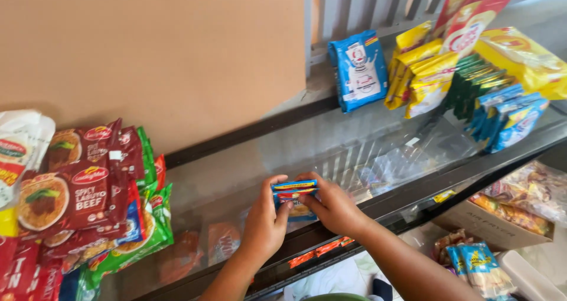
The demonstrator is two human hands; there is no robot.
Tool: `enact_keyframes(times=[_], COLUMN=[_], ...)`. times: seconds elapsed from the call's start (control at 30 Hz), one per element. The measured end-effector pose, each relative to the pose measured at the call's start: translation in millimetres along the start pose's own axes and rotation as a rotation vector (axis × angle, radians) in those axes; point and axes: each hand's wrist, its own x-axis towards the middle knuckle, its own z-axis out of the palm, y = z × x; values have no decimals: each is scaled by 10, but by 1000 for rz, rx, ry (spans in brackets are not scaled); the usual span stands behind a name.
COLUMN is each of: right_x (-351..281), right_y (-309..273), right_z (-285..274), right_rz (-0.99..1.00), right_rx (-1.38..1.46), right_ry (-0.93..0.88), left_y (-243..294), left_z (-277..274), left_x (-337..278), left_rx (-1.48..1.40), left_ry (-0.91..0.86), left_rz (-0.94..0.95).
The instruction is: Arranging and stacking various grocery snack and food packages onto a retail display counter.
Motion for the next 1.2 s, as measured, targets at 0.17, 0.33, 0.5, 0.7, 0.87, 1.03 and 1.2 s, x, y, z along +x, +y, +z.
enact_keyframes(times=[0.17,0.33,0.5,0.7,0.87,1.03,1.2], right_x=[-59,-63,-165,-319,-483,-436,-448], right_y=[234,682,976,982,1073,1194,1351], right_z=[-494,-1039,-1608,-2067,-2239,-2405,-2501], right_rz=[-128,-85,26,18,-139,-200,-100], right_rx=[154,338,498,82,-450,-598,-550], right_ry=[79,186,214,591,729,521,462], left_y=[100,216,514,566,673,842,803], left_z=[482,1118,1623,2339,2791,3104,3349], left_x=[353,792,1131,1583,1828,1933,2021], left_rx=[-141,-551,-743,-683,-433,-279,-295], left_ry=[-3,-53,-243,-203,12,132,170], left_rz=[55,-34,-268,-296,-53,27,96])
